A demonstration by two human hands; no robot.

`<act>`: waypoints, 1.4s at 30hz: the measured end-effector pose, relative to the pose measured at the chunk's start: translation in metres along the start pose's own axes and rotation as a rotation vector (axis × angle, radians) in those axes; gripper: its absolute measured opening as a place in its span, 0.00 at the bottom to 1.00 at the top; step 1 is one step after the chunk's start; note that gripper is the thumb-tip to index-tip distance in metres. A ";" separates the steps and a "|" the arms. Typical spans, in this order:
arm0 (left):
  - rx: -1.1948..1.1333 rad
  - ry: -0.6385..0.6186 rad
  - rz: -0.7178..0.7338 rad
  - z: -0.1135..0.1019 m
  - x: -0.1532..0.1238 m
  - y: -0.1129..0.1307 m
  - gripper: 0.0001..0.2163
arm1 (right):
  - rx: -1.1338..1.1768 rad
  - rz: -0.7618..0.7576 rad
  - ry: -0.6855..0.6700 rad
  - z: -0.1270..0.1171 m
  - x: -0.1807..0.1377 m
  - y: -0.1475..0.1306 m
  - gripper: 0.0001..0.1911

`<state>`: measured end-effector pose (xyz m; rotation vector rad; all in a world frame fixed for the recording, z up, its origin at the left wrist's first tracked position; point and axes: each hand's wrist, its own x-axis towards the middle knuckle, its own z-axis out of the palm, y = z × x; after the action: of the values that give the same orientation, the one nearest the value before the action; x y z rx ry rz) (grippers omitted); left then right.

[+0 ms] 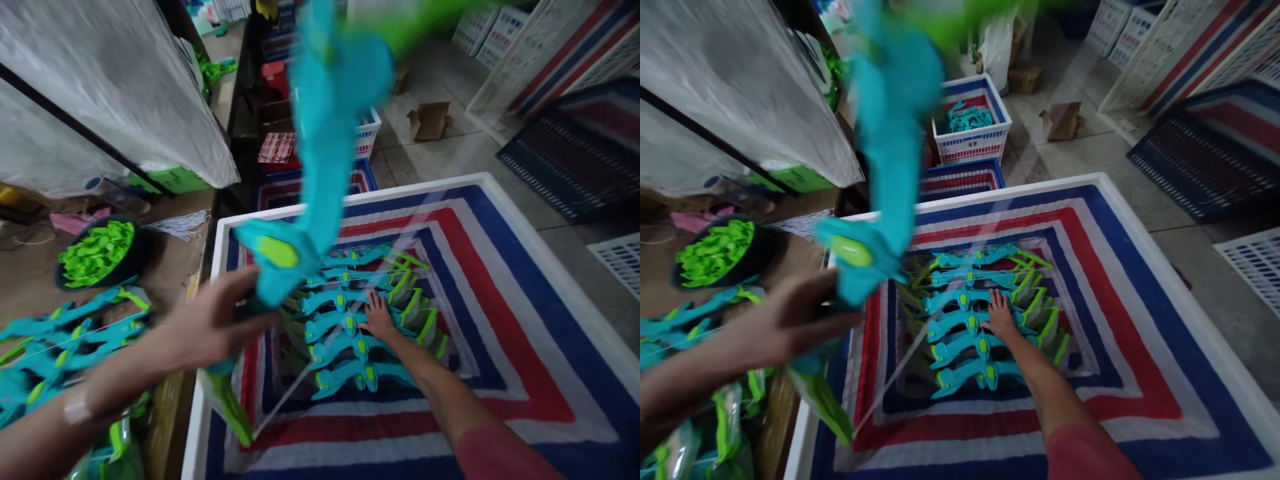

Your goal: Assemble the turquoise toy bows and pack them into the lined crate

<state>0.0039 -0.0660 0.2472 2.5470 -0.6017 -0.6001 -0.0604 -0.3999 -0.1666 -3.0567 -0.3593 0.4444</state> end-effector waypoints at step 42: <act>-0.236 -0.439 -0.008 0.143 0.282 -0.111 0.19 | 0.161 -0.075 -0.040 0.032 -0.003 0.008 0.44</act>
<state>0.1943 -0.1647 -0.0097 2.2073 -0.6214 -1.1747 -0.0704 -0.4086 -0.1971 -2.8715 -0.4158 0.5048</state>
